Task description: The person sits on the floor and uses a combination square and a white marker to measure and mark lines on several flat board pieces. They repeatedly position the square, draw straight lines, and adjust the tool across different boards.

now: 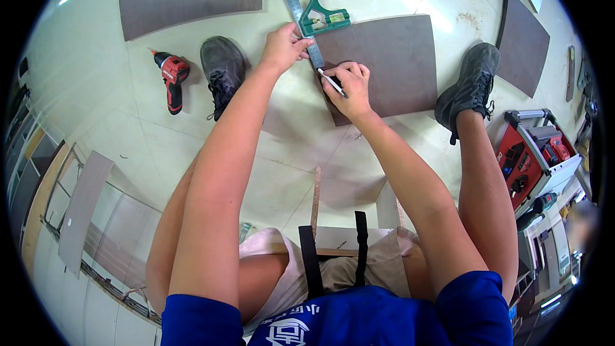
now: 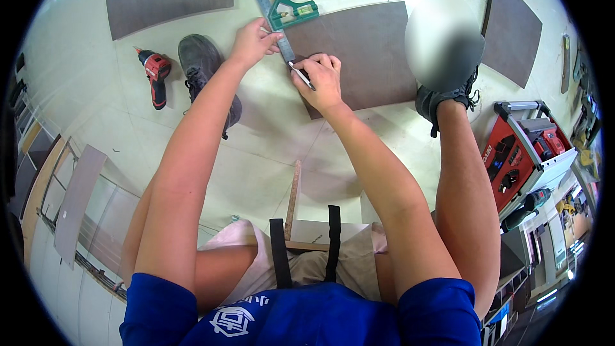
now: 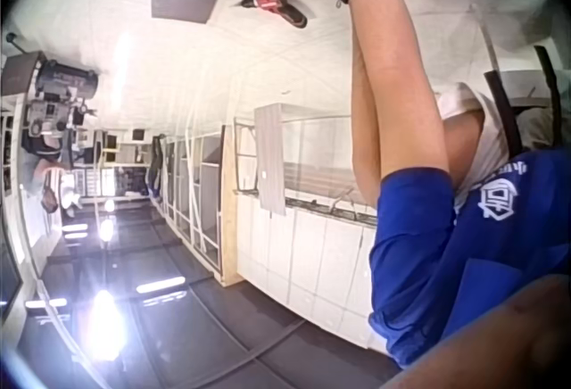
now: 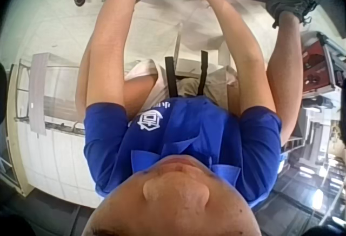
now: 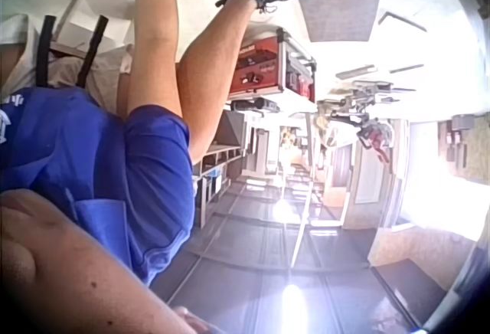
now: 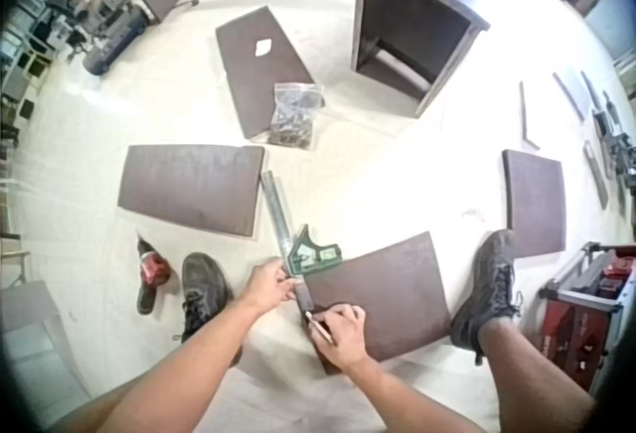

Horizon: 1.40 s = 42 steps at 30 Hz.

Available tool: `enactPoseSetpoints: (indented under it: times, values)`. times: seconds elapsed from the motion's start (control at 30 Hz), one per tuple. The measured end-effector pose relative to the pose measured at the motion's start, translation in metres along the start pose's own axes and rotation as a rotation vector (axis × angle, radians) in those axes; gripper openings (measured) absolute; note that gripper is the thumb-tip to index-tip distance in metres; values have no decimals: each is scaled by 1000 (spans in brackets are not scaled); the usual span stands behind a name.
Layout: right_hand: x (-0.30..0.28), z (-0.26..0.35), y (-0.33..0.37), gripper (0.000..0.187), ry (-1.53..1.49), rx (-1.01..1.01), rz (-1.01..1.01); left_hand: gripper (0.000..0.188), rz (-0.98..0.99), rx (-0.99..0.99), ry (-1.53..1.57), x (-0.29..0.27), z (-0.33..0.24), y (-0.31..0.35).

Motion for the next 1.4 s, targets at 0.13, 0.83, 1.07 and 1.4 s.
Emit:
enactPoseSetpoints:
  times: [0.13, 0.83, 1.07, 1.4]
  values:
    - [0, 3, -1, 14, -3, -20, -20, 29, -1, -5, 1, 0, -1, 1]
    - [2, 5, -1, 12, -12, -84, -52, 26, 40, 14, -15, 1, -6, 3]
    - [5, 1, -1, 12, -27, -56, -36, 27, 17, -11, 36, 0, 1, 2]
    - [5, 5, -2, 11, -23, -74, -36, 27, 18, 24, 2, 0, 0, 1]
Point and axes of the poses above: each hand's wrist, its own y-axis away from the middle knuckle, its own x-axis out of the palm, z = x × y, the point moved 10 cm from there along -y, towards the middle knuckle, and after that the axes turned 5 degrees about -z, right-handed, at the moved point
